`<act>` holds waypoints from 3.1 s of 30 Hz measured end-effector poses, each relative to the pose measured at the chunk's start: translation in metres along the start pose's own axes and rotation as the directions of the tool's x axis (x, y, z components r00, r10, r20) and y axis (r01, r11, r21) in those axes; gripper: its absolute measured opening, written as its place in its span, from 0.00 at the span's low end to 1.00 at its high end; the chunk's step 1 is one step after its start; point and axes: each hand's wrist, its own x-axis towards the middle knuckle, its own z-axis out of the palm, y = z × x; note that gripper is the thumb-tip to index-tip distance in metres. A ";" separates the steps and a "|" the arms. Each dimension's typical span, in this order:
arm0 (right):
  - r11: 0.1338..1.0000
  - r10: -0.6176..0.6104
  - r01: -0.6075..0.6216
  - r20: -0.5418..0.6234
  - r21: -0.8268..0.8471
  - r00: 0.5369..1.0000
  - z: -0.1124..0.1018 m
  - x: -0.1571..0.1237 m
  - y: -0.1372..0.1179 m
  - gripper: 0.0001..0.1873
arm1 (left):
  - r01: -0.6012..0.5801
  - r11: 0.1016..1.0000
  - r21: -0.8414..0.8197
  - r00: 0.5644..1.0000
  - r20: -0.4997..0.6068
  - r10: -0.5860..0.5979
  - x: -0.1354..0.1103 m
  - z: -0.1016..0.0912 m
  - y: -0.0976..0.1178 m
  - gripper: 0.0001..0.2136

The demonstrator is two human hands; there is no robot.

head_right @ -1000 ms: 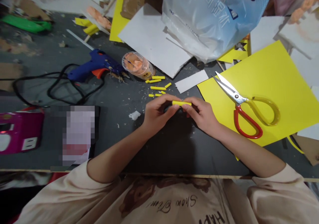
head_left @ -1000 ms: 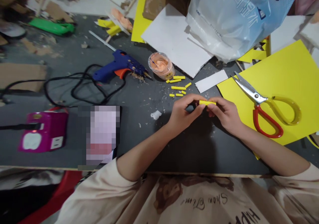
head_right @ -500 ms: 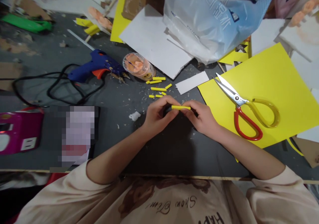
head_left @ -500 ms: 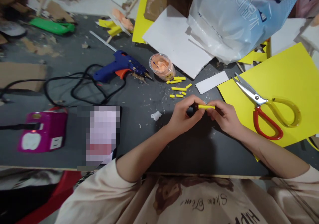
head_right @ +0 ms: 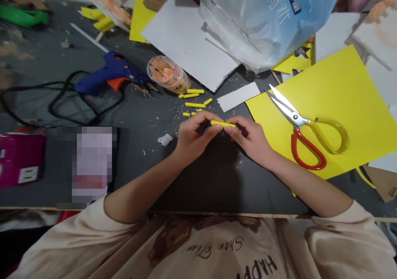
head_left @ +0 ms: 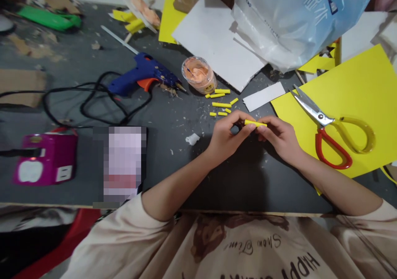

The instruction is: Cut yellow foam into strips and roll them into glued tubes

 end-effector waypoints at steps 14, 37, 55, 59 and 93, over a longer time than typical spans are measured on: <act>0.993 -0.072 0.079 0.086 -0.083 0.994 -0.003 0.001 -0.001 0.18 | -0.035 0.999 0.005 0.999 0.033 0.035 0.000 0.000 0.000 0.05; 0.184 0.154 -0.036 -0.008 -0.982 0.988 -0.072 -0.018 -0.021 0.18 | 0.111 0.961 -0.253 0.982 -0.120 -0.146 0.005 0.005 -0.004 0.08; 0.322 0.011 -0.054 -0.053 -0.945 0.999 -0.048 -0.043 -0.032 0.23 | 0.009 0.997 -0.074 0.979 0.202 0.006 0.000 0.010 0.001 0.09; 0.204 0.115 -0.186 -0.165 -0.961 0.980 -0.060 -0.047 -0.022 0.25 | -0.027 1.000 0.000 0.985 0.168 0.027 -0.004 0.013 0.000 0.09; 0.358 -0.012 0.187 0.196 -0.915 0.981 -0.086 -0.027 -0.030 0.24 | 0.220 0.949 0.224 0.700 0.642 -0.314 0.027 -0.051 0.014 0.07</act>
